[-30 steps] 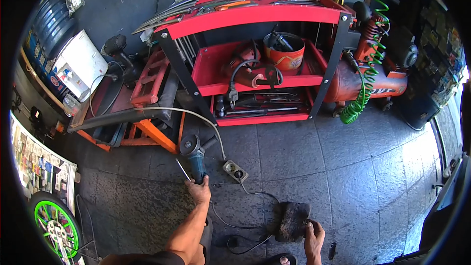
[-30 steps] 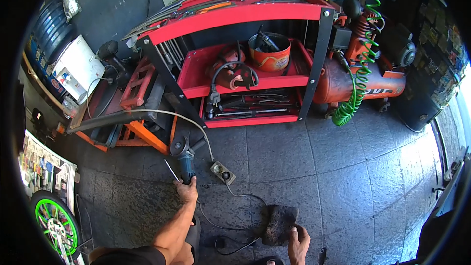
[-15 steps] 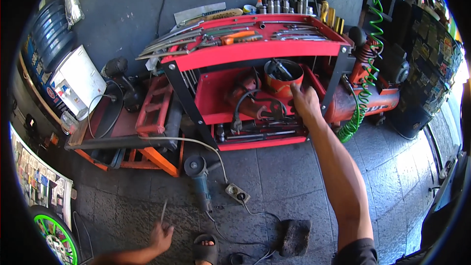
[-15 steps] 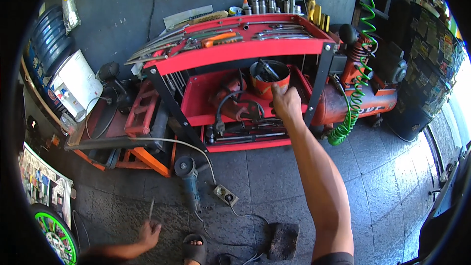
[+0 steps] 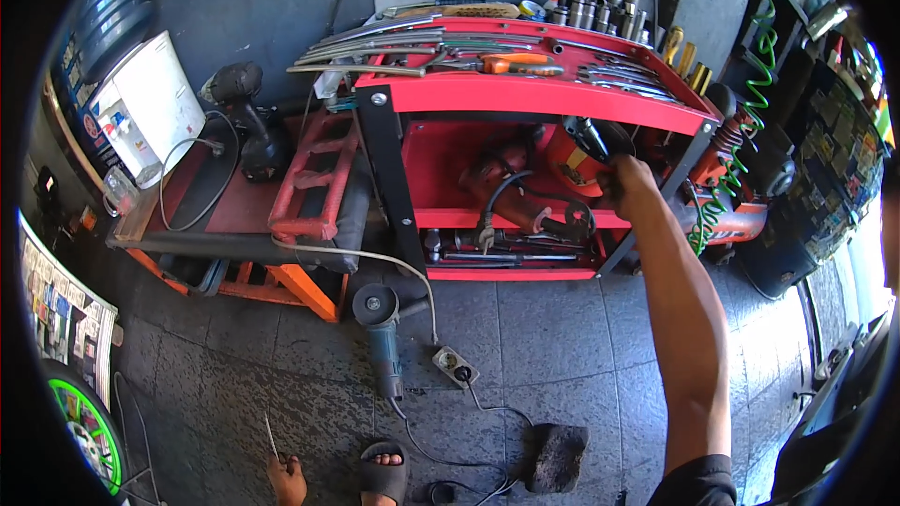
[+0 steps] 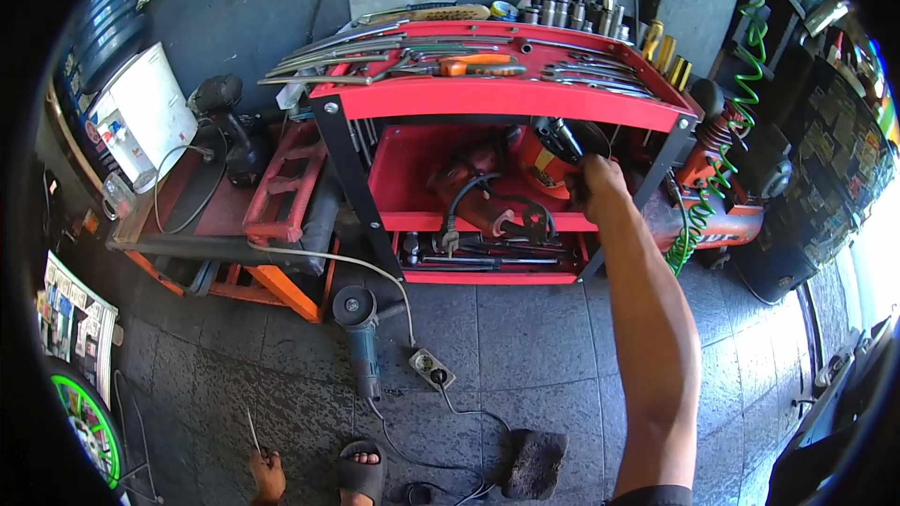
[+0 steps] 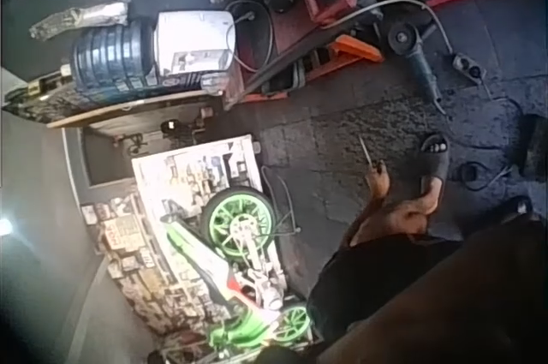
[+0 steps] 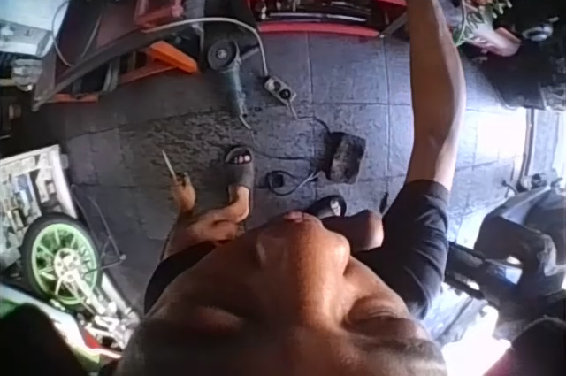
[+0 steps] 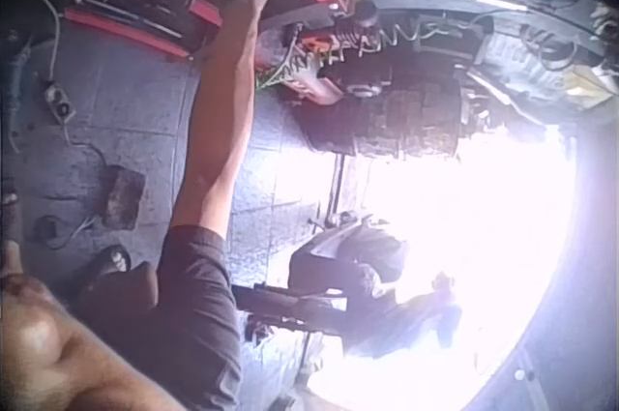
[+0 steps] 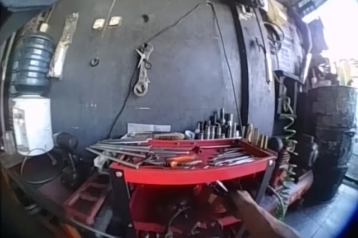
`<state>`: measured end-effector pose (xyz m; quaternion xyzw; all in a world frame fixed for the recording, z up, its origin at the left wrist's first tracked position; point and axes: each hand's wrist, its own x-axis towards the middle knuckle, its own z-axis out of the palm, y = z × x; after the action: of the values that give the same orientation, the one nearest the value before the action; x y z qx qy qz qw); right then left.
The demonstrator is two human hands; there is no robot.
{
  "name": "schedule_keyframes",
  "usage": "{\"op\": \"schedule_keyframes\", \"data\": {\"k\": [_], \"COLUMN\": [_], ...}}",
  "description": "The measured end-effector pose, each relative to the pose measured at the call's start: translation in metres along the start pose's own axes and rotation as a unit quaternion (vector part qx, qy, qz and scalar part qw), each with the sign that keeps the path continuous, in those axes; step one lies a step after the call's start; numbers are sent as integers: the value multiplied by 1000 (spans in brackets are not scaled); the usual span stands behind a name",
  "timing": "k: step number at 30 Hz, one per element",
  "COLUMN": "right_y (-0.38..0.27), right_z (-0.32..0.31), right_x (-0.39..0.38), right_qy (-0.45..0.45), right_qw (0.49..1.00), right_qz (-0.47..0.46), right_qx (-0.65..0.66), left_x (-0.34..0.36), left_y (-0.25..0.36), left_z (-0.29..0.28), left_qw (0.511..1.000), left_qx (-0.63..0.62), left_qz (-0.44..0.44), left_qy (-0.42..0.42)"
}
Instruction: Grinding metal parts with an angle grinder, organizing components into a container, and rinsing them in a bucket.
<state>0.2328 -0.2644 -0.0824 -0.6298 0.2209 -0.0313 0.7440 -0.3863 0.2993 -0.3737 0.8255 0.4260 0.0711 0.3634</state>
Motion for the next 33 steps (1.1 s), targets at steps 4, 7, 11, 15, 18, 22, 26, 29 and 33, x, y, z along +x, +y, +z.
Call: {"op": "schedule_keyframes", "data": {"k": [4, 7, 11, 15, 18, 22, 26, 29, 33], "right_y": [-26, -27, 8, 94, 183, 281, 349, 377, 388], "right_z": [-54, -94, -163, -246, -288, -338, -362, -367, -365], "right_x": [-60, -118, -199, -290, -354, -417, -451, -461, -465], "right_qy": [-57, -47, -11, 62, 167, 248, 296, 302, 295], "right_qw": [997, 998, 998, 996, 985, 958, 941, 939, 939], "right_qz": [43, 41, 26, 39, 45, 136, 145, 131, 151], "right_qx": [-7, -29, -64, -51, -24, 55, 78, 98, 90], "left_x": [25, 31, 16, -3, -5, 0, 7, 7, -4], "left_y": [-9, 2, 50, 114, 153, 179, 194, 217, 262], "left_z": [16, 30, 31, 30, 27, 21, 33, 55, 81], "left_qw": [999, 976, 976, 970, 951, 894, 822, 777, 770], "left_qx": [-13, -206, 143, 164, 164, 276, 377, 380, 395], "left_qz": [-51, -23, 160, 143, 241, 209, 306, 392, 333], "left_qy": [-13, 62, -38, -109, -105, -284, -298, -314, -374]}}
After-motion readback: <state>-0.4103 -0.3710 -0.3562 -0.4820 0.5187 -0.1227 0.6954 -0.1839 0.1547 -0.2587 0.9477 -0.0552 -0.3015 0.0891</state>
